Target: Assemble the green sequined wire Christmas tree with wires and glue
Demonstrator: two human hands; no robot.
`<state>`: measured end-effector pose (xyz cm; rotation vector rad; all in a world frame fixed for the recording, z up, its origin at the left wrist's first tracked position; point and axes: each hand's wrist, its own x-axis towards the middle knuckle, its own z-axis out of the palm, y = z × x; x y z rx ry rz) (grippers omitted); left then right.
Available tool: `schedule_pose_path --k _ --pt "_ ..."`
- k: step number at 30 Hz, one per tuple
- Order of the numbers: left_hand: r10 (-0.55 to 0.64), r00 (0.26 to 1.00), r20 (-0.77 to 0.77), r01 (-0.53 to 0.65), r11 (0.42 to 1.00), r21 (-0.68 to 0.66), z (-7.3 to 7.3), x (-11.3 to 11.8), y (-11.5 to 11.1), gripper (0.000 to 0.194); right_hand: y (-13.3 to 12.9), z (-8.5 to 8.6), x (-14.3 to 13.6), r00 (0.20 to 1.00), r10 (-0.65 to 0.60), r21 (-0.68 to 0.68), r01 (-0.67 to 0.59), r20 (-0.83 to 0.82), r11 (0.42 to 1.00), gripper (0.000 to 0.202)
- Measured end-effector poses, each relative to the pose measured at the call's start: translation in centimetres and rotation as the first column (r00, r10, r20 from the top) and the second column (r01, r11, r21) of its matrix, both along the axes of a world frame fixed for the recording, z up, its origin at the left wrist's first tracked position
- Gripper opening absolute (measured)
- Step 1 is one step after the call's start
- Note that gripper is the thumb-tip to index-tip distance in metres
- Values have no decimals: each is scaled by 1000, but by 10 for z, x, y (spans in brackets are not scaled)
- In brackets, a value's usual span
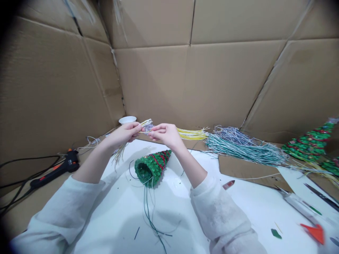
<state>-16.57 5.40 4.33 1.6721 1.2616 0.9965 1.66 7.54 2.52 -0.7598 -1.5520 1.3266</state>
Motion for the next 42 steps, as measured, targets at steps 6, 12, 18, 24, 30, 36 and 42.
schedule_pose_path --k 6,12,18,24,30,36,42 --pt "56 997 -43 -55 998 23 -2 2 3 19 -4 3 -2 998 -27 32 26 54 999 12" --pt "62 996 -70 -61 998 19 -5 -1 6 18 -2 -4 -1 930 -236 438 94 283 894 8" --pt "55 994 -97 -55 998 4 -9 -2 11 18 7 -6 7 746 -528 782 14 407 623 13" --pt "180 962 -205 -174 984 48 -28 -20 33 17 8 18 36 810 -525 776 146 262 613 11" --pt "173 910 -377 -132 983 131 -51 -30 51 23 1 34 53 854 -504 740 258 126 622 9" --pt "126 894 -429 -66 986 153 -68 -20 58 24 -9 42 57 905 -426 674 313 3 669 10" --pt "296 918 -264 -216 931 293 -9 -42 28 49 -14 40 43 918 -388 668 235 87 706 11"
